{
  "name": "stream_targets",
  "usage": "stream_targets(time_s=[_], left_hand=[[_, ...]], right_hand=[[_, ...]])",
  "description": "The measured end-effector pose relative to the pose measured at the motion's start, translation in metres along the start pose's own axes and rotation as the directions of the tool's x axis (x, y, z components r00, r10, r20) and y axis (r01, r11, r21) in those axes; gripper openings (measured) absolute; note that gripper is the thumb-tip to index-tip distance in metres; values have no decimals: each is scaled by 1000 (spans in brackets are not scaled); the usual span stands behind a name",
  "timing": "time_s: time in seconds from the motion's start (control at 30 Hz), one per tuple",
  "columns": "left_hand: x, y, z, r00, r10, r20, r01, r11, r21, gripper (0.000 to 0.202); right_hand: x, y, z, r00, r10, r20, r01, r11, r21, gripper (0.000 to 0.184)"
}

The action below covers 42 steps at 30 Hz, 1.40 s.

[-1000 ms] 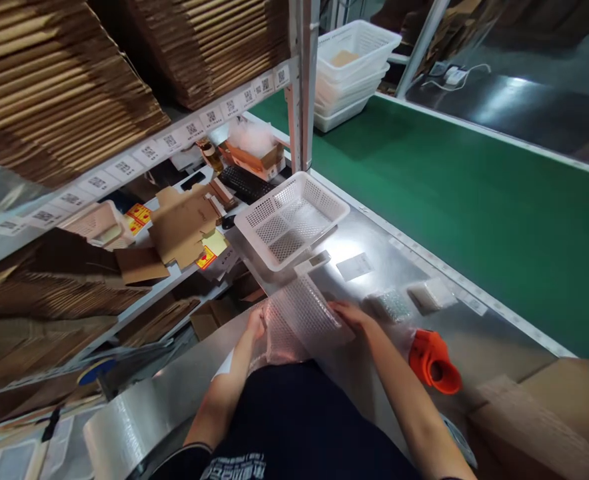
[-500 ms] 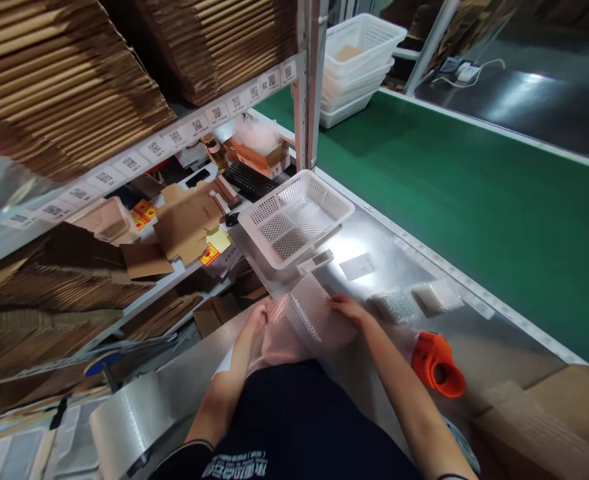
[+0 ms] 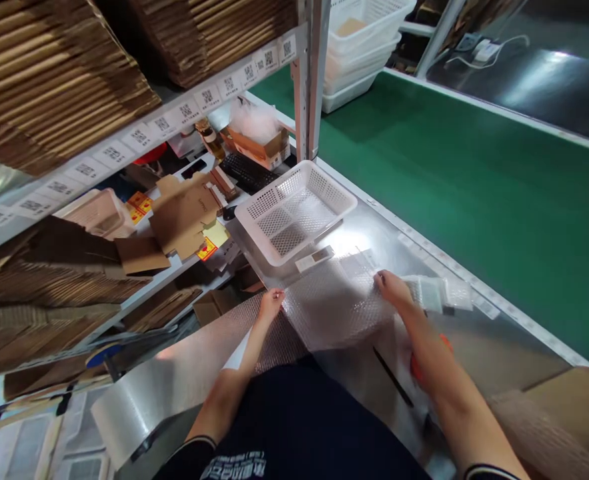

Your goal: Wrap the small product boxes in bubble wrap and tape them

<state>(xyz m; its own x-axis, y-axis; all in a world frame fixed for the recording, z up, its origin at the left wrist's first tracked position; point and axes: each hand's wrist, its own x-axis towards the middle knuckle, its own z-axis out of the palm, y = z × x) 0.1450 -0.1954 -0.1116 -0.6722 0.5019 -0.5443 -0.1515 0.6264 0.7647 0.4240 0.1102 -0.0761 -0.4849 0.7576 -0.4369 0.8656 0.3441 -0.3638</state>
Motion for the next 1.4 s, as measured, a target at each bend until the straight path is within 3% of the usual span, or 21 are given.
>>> stream_targets(time_s=[0.17,0.4,0.63,0.93,1.4], left_hand=[[11,13,1,976,188,-107,-167,969,182,8],[17,21,-5,951,302,-62,-263,899,351,11],[14,27,1,956,292,25,-273,855,441,10],[22,34,-8,965,237,114,-263,835,483,8],[38,41,-10,970,218,112,-243,806,539,10]], right_hand=[[-12,-7,14,996,74,52,-65,986,-152,42],[-16,-12,22,988,148,45,-134,962,-237,47],[-6,-7,9,990,136,43,-118,951,-285,50],[-4,-13,1,987,155,36,-136,938,-319,50],[4,-3,7,986,160,36,-144,948,-284,49]])
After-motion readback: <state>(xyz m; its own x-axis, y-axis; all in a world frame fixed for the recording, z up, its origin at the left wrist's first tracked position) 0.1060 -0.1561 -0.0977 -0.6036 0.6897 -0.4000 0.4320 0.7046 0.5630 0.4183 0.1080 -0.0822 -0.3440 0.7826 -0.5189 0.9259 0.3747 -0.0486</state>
